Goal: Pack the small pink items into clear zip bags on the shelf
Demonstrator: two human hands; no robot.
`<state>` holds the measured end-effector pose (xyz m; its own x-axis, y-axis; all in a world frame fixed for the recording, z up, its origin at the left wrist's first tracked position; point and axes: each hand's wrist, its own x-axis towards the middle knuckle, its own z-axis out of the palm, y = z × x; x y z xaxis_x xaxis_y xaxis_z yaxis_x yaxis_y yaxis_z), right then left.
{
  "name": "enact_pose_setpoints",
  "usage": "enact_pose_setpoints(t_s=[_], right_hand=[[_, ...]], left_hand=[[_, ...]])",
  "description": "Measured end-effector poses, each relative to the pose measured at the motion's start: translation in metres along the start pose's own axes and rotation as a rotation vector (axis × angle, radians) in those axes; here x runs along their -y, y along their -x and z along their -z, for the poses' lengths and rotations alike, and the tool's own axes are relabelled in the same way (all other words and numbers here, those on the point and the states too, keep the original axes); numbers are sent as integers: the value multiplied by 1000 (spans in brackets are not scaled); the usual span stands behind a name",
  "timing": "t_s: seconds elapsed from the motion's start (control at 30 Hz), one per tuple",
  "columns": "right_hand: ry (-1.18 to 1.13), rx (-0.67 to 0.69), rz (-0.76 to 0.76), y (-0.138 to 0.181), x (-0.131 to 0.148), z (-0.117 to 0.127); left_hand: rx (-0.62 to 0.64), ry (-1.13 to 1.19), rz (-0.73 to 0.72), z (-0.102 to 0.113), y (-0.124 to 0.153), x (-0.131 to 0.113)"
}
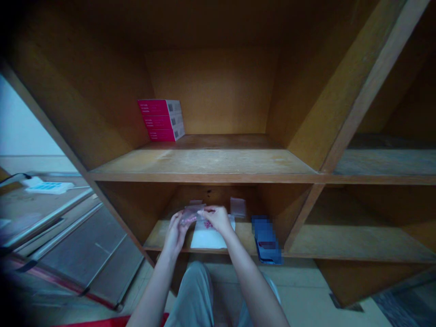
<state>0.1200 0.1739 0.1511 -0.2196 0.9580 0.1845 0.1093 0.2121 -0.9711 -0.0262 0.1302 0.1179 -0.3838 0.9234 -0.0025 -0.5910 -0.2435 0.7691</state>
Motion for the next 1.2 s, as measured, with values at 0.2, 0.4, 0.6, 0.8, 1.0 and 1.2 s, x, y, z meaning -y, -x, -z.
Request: enact_pose_setpoints(t_s=[0.2, 0.4, 0.6, 0.8, 1.0, 1.2], right_hand=[[-86, 28, -27, 1, 4, -1], [-102, 120, -57, 5, 7, 1], [-92, 185, -35, 6, 6, 5], [-78, 199, -29, 5, 2, 8], [-142, 219, -28, 7, 3, 13], [-331, -116, -47, 3, -15, 19]], left_hand=[[288, -80, 258, 8, 6, 5], [493, -34, 248, 3, 7, 4], [525, 28, 211, 6, 0, 9], [527, 25, 185, 8, -1, 16], [469, 34, 173, 8, -3, 23], [375, 53, 202, 17, -11, 31]])
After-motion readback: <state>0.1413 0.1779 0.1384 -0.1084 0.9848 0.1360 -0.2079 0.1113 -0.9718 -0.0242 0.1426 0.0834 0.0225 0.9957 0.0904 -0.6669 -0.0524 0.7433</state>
